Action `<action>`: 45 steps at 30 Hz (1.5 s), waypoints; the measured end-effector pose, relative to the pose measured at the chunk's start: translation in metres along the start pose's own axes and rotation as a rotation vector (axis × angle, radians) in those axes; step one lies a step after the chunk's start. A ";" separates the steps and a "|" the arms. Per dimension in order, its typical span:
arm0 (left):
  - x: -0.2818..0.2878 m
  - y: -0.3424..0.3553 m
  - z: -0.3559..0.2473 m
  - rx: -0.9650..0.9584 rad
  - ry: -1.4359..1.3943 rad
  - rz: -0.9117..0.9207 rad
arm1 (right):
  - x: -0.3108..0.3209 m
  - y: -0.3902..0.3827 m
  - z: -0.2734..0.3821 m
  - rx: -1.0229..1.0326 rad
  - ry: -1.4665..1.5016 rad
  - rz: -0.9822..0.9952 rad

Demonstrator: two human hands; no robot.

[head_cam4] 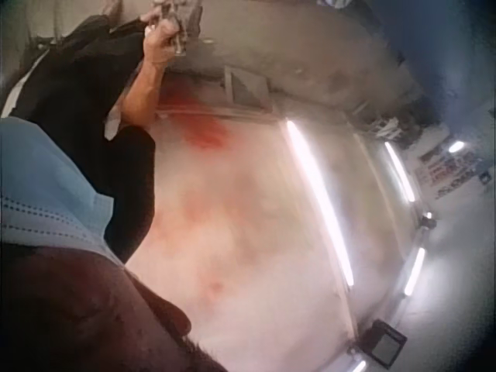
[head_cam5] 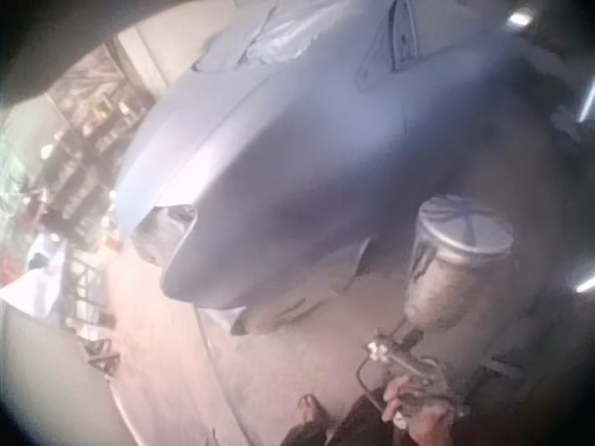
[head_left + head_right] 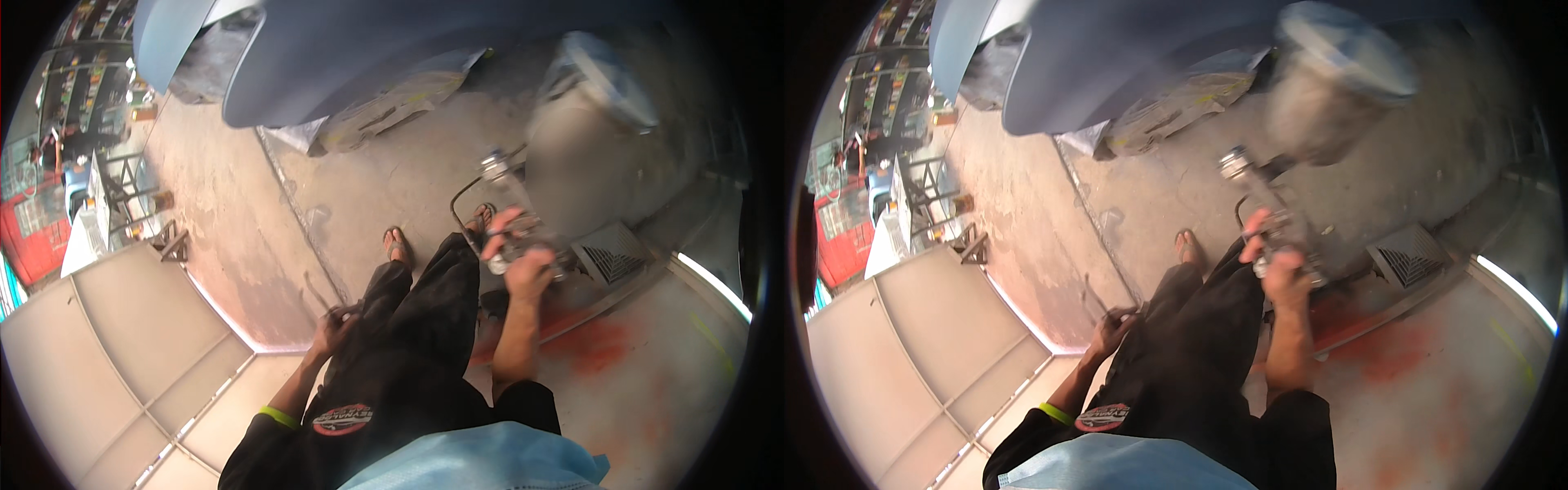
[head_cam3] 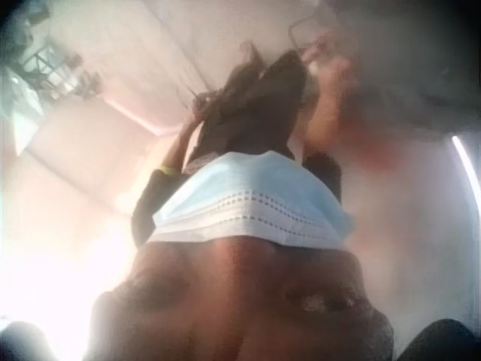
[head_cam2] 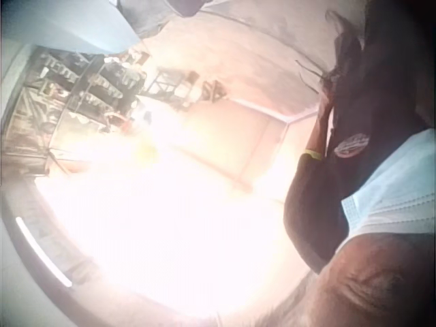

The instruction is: The person paints the side panels of a light blue car using a spray gun. The person moves the spray gun in sweeping motions across the front fender and doors, pausing to adjust the spray nozzle and hold a pair of glasses while working in a paint booth.

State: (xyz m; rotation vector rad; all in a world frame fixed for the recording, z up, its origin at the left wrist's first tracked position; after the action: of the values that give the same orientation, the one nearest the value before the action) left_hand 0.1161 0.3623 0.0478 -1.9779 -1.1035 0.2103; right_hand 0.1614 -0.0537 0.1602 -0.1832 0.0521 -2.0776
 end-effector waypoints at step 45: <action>0.044 -0.098 0.200 0.441 0.024 -0.125 | 0.212 0.116 -0.058 -0.036 0.069 -0.437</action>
State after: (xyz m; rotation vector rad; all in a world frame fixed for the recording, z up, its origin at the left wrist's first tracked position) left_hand -0.0192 0.5397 0.0038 -1.5128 -1.0565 0.3313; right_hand 0.1509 -0.2971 0.1131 -0.1543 0.0981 -2.5199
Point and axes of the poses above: each hand's wrist, its own y-axis towards the middle knuckle, its own x-axis out of the back of the hand, z = x × y, the point moved 10 cm from there along y, towards the middle knuckle, and after that the axes turned 15 degrees about -y, right-handed, at the moved point
